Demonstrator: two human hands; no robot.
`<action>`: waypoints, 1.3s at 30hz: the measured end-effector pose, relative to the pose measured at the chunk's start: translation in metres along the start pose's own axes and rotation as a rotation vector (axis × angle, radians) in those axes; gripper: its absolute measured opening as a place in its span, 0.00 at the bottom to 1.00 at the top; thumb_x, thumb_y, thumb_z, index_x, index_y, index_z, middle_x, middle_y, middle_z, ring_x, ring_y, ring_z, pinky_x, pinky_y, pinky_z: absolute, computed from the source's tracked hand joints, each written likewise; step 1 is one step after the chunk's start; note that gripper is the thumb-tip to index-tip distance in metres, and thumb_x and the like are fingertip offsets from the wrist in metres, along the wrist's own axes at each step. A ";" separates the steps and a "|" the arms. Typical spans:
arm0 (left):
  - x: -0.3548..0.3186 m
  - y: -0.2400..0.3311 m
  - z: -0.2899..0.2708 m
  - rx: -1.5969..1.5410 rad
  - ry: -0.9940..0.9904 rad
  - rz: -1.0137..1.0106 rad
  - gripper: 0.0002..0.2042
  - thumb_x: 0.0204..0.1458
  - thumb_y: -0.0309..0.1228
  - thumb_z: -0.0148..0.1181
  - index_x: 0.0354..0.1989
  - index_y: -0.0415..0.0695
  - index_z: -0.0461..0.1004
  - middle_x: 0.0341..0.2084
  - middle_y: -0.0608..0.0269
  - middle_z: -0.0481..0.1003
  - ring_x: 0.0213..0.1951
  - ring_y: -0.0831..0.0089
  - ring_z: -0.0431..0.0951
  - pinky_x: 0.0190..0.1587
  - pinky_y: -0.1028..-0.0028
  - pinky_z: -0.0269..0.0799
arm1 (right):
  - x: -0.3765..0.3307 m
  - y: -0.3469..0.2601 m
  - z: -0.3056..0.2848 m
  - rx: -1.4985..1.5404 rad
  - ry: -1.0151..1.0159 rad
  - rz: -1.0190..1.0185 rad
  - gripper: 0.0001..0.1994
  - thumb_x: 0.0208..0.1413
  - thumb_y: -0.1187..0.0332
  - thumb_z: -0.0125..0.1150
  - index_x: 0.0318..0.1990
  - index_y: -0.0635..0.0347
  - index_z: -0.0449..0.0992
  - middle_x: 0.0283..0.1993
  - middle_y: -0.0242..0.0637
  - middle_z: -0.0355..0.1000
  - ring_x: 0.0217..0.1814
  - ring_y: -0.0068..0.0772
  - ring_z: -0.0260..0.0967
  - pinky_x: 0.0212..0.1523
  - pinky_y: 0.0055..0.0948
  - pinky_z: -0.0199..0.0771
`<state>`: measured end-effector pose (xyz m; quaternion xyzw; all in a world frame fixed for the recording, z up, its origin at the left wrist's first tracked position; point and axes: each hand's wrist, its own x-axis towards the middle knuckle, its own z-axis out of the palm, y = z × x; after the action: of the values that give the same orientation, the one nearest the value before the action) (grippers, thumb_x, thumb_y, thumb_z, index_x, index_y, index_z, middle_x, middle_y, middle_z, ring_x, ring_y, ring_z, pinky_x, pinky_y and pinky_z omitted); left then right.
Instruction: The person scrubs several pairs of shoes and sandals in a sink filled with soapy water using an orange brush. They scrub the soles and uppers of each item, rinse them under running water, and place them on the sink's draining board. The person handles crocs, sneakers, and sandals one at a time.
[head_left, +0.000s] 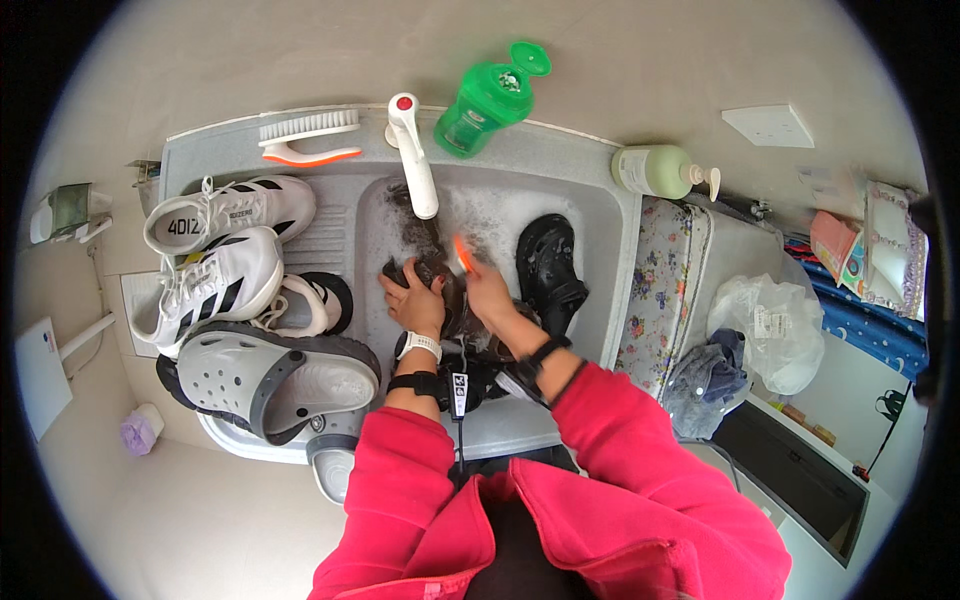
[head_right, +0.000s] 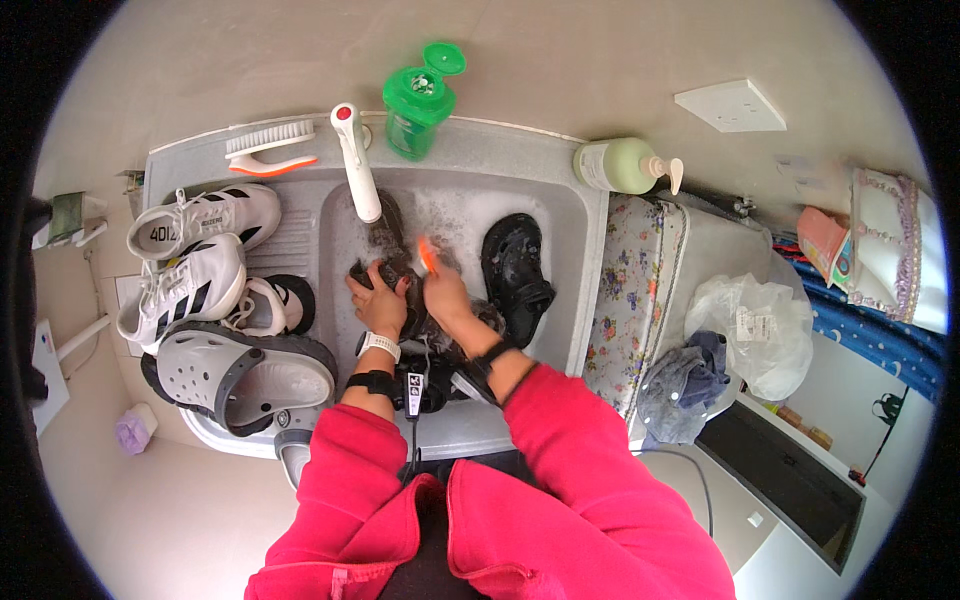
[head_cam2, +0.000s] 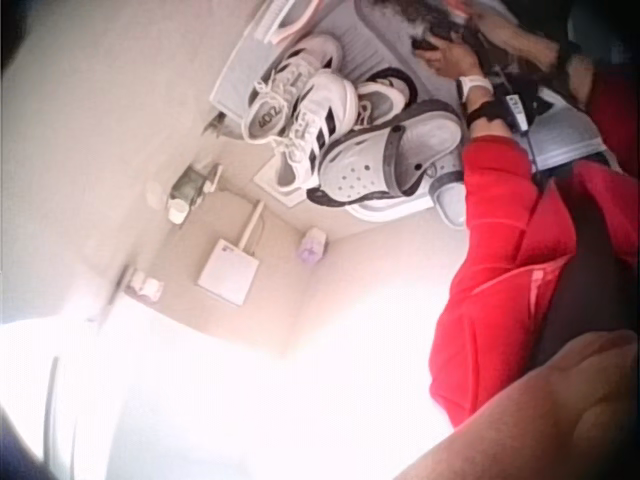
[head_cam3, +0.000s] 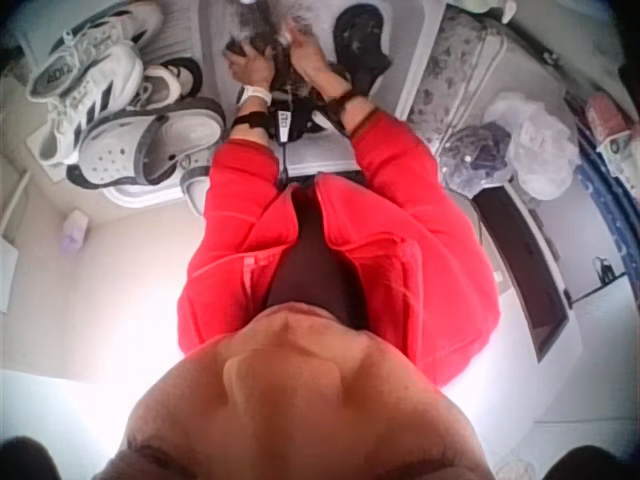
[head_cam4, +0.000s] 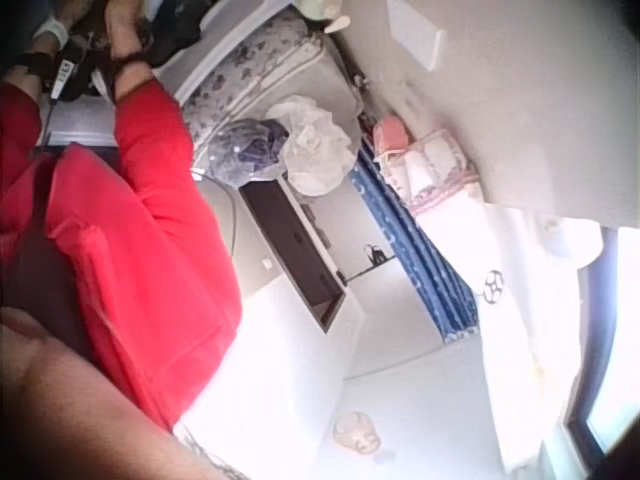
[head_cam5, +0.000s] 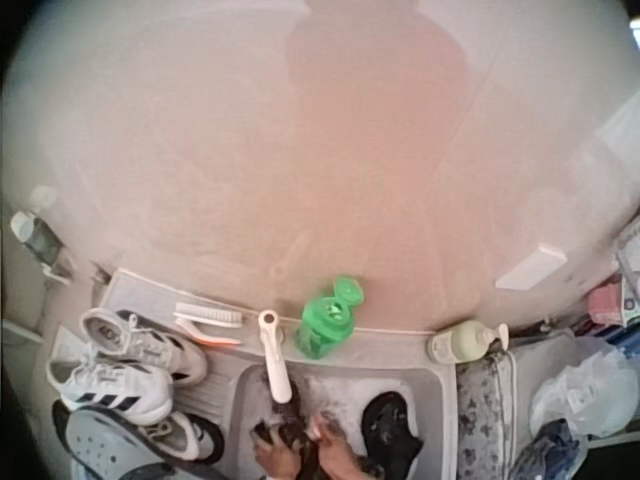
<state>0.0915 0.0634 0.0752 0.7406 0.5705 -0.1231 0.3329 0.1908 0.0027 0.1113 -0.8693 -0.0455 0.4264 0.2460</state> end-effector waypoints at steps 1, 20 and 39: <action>0.000 0.001 0.000 0.012 0.013 0.005 0.33 0.52 0.46 0.66 0.66 0.66 0.57 0.71 0.38 0.39 0.63 0.36 0.57 0.60 0.45 0.59 | 0.005 -0.005 0.003 0.049 0.035 -0.062 0.23 0.64 0.73 0.43 0.68 0.53 0.65 0.38 0.53 0.75 0.37 0.32 0.71 0.42 0.29 0.70; 0.005 0.004 -0.006 -0.006 -0.022 -0.020 0.34 0.53 0.48 0.65 0.66 0.66 0.56 0.69 0.38 0.42 0.61 0.37 0.60 0.57 0.45 0.62 | -0.015 0.026 -0.005 0.117 0.015 -0.117 0.21 0.65 0.70 0.44 0.65 0.52 0.68 0.40 0.53 0.76 0.38 0.37 0.73 0.42 0.34 0.72; -0.062 -0.045 -0.045 -1.743 -0.286 -0.310 0.30 0.61 0.52 0.56 0.62 0.42 0.67 0.58 0.60 0.71 0.59 0.66 0.71 0.59 0.66 0.67 | -0.015 0.081 -0.052 -0.447 0.198 -0.292 0.23 0.63 0.65 0.49 0.67 0.51 0.64 0.44 0.54 0.75 0.41 0.58 0.75 0.40 0.51 0.76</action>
<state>0.0210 0.0499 0.1276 0.1172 0.5083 0.2192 0.8245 0.2101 -0.0925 0.1109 -0.9236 -0.2391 0.2788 0.1102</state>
